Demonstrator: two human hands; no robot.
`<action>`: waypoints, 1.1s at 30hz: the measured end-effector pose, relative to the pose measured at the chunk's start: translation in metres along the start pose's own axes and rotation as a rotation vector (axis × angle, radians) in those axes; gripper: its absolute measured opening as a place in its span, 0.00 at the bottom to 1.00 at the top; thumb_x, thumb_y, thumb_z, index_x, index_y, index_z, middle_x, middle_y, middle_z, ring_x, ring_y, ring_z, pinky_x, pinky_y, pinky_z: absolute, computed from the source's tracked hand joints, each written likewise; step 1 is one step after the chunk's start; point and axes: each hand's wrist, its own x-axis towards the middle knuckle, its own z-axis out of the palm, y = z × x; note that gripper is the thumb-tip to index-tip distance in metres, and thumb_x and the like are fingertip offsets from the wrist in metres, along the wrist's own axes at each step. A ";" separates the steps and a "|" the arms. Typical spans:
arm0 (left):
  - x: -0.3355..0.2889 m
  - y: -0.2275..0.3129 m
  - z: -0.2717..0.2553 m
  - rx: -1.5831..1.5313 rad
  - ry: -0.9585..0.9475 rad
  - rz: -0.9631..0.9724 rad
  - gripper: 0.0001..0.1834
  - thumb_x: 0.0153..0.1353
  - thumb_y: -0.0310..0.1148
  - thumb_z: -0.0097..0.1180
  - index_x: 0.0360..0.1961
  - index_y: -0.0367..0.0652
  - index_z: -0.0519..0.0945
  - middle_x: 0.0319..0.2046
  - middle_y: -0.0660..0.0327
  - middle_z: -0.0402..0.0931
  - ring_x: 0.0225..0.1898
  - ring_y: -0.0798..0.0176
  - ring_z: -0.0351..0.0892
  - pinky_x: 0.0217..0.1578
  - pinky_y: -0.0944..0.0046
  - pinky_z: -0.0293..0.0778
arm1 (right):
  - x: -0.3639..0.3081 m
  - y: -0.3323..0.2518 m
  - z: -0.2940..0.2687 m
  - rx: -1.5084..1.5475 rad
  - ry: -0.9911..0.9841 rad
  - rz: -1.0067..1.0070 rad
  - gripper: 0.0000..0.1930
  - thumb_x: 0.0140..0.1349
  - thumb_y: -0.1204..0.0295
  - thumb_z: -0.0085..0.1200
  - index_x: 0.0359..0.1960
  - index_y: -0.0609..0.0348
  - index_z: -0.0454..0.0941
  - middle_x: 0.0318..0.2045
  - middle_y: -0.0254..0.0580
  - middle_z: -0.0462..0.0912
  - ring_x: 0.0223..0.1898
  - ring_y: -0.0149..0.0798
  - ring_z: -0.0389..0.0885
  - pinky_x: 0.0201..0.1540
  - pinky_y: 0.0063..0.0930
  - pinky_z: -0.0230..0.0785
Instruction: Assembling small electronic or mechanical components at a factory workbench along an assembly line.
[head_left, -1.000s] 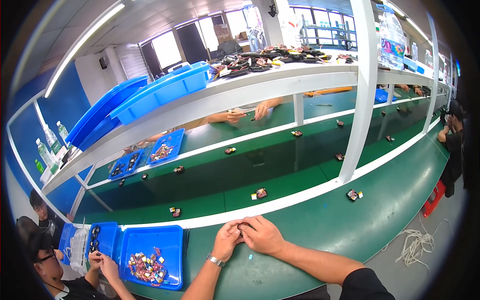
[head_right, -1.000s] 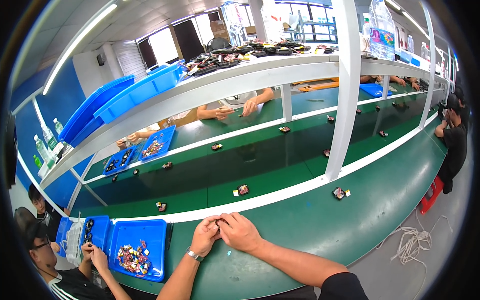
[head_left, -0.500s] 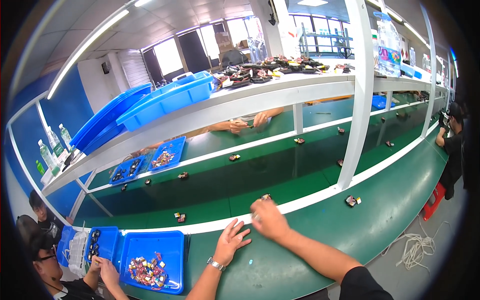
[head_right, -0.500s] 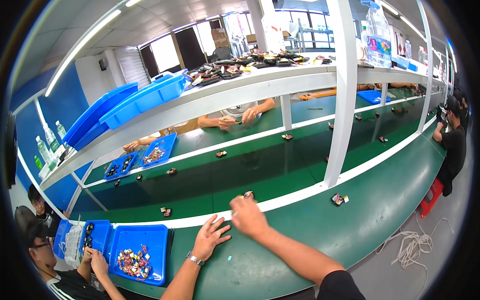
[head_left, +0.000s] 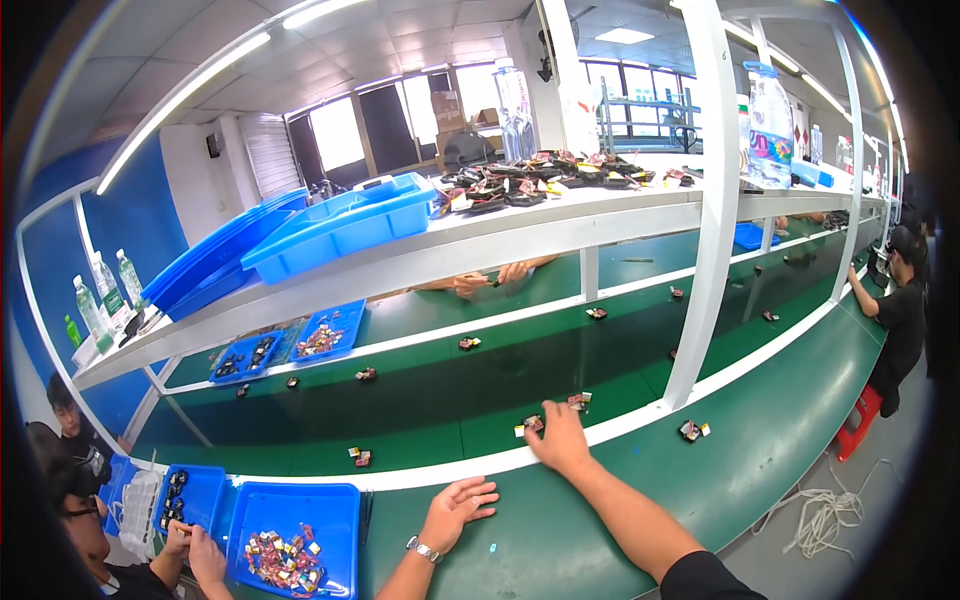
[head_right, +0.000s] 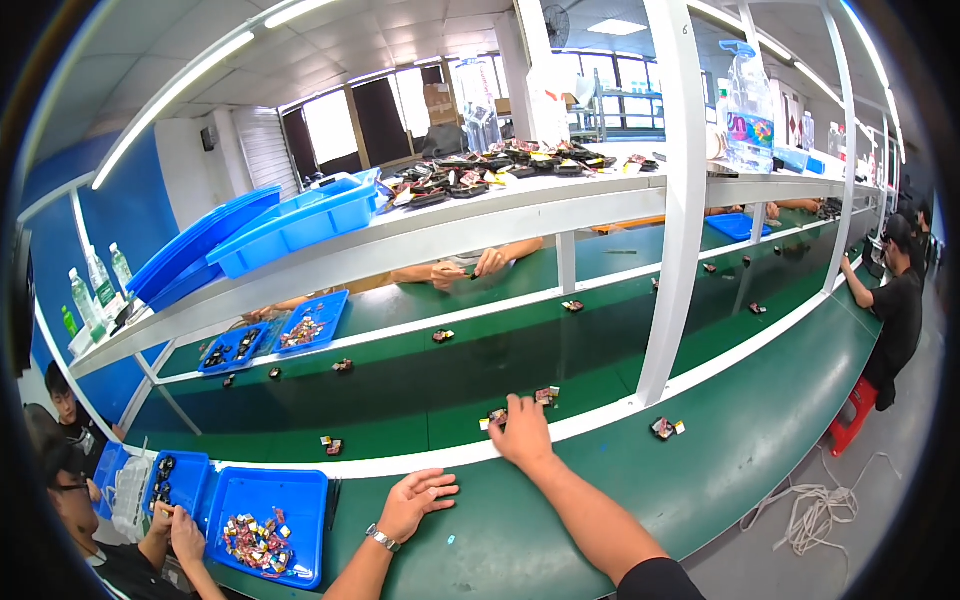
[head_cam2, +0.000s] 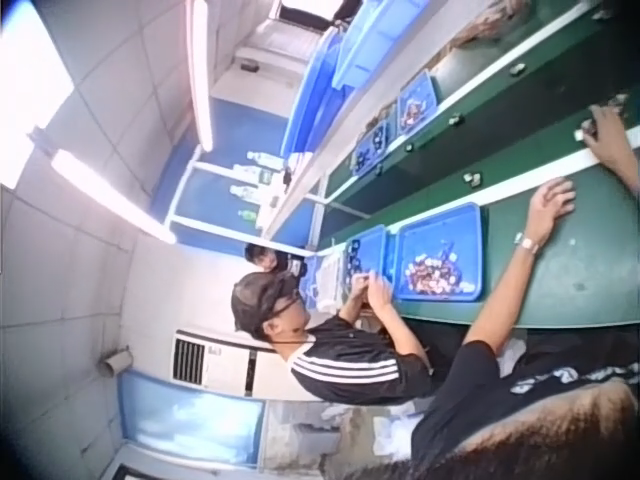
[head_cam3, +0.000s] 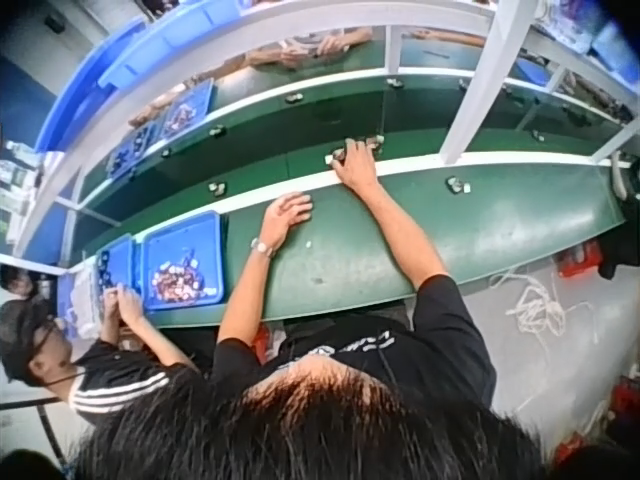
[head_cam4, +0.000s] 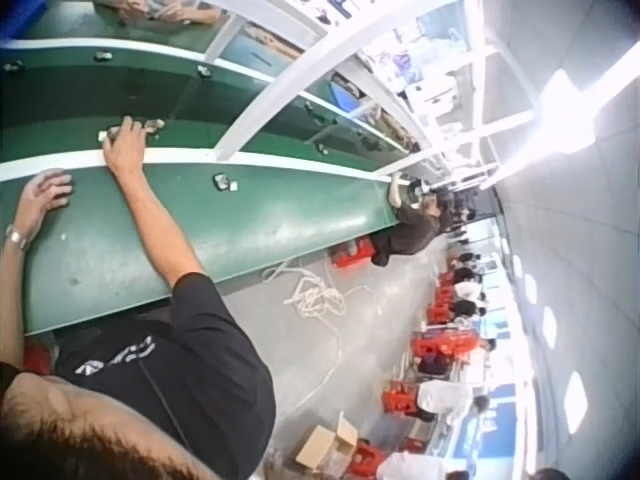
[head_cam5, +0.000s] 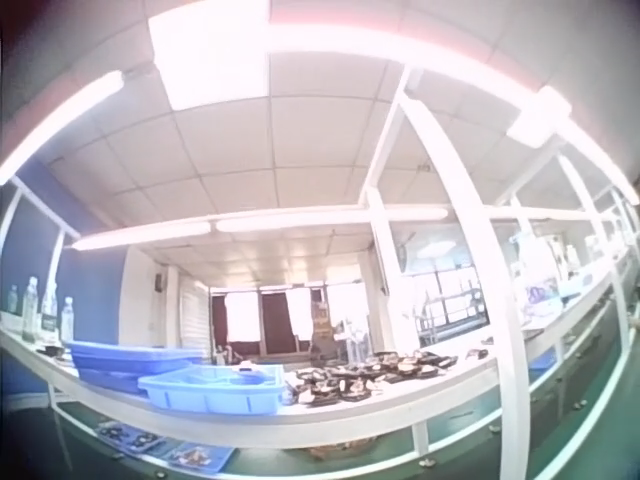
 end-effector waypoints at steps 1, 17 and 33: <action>-0.001 -0.001 -0.002 0.004 -0.002 0.000 0.20 0.67 0.22 0.46 0.59 0.28 0.65 0.57 0.42 0.71 0.56 0.48 0.76 0.54 0.52 0.78 | -0.006 -0.005 0.002 -0.052 -0.066 -0.002 0.31 0.50 0.63 0.67 0.52 0.67 0.68 0.43 0.57 0.74 0.47 0.57 0.72 0.52 0.46 0.66; 0.000 0.000 -0.006 -0.045 -0.031 -0.070 0.23 0.74 0.39 0.38 0.59 0.31 0.68 0.47 0.52 0.77 0.41 0.64 0.79 0.41 0.66 0.78 | -0.034 -0.046 -0.063 0.652 -0.568 -0.304 0.33 0.48 0.79 0.64 0.59 0.53 0.68 0.50 0.39 0.78 0.57 0.40 0.71 0.59 0.35 0.65; -0.003 0.003 -0.004 -0.068 -0.046 -0.050 0.19 0.70 0.24 0.44 0.61 0.32 0.66 0.51 0.52 0.75 0.52 0.58 0.78 0.53 0.55 0.79 | -0.074 -0.058 -0.046 0.485 -0.423 -0.461 0.18 0.58 0.76 0.56 0.52 0.53 0.78 0.55 0.45 0.74 0.58 0.49 0.70 0.60 0.39 0.66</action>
